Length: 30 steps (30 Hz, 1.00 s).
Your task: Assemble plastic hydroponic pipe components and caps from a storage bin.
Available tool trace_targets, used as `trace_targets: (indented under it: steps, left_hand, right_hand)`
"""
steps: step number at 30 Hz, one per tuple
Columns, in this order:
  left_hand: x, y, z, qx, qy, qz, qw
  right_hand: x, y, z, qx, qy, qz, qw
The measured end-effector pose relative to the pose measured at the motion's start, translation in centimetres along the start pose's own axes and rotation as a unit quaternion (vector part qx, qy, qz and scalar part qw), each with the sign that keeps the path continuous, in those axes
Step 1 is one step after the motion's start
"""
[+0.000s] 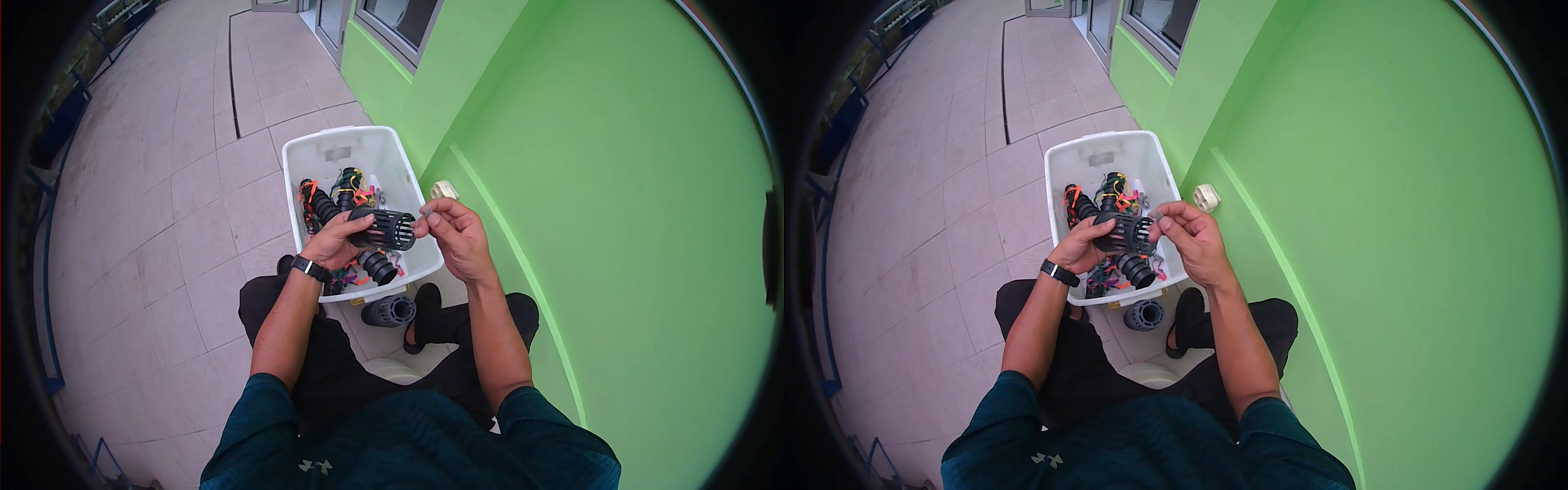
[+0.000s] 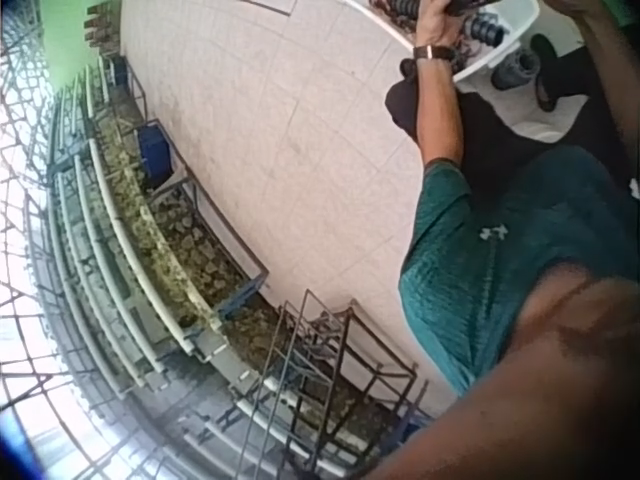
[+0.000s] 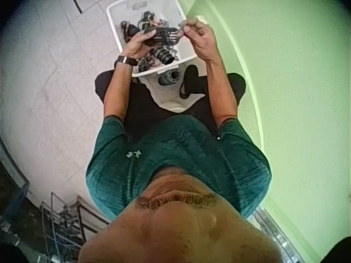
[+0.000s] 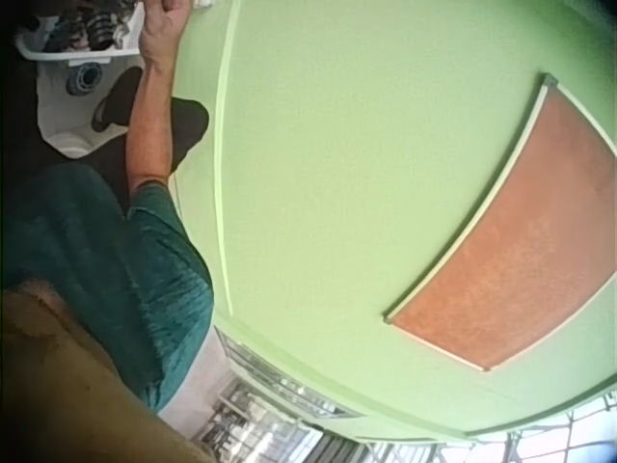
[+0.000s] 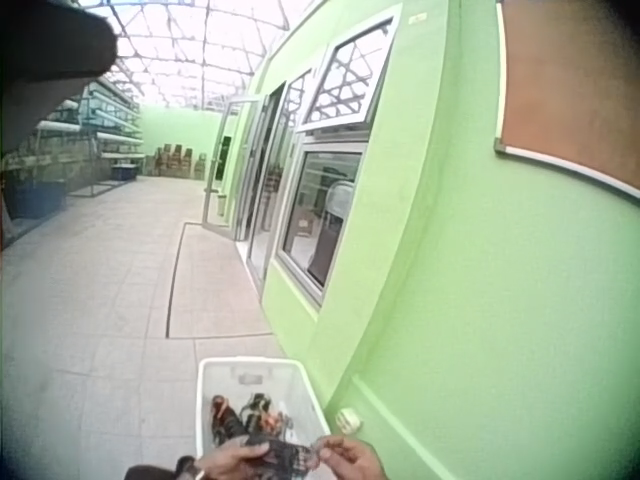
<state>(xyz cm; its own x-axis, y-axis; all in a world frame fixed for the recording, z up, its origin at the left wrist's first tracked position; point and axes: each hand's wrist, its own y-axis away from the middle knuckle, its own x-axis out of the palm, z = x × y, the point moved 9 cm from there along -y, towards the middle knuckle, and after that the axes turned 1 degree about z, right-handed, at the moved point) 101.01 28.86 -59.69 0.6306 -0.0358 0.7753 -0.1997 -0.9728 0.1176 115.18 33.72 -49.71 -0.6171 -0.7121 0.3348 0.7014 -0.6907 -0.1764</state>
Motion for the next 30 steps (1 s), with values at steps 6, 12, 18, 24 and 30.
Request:
trace_targets:
  steps: [6,12,18,24,30]
  left_hand:
    - [-0.8,0.2,0.0,-0.014,-0.032,-0.024,0.999]
    - [-2.5,-0.2,-0.2,0.027,-0.037,-0.046,0.998]
    - [-1.1,0.5,-0.9,0.019,-0.030,-0.017,0.999]
    - [-1.3,0.0,-0.8,0.029,-0.030,-0.003,0.999]
    - [-1.7,0.0,-0.8,0.031,-0.036,-0.006,0.999]
  right_hand:
    - [-0.2,0.9,-1.7,0.001,0.012,-0.031,0.999]
    - [1.3,0.7,-1.6,-0.008,0.102,-0.049,0.994]
    - [0.0,0.6,-1.5,-0.006,0.340,-0.041,0.939]
    - [1.3,1.0,-1.0,-0.086,0.465,-0.083,0.877]
    - [1.7,1.0,-2.2,-0.038,0.499,-0.114,0.858]
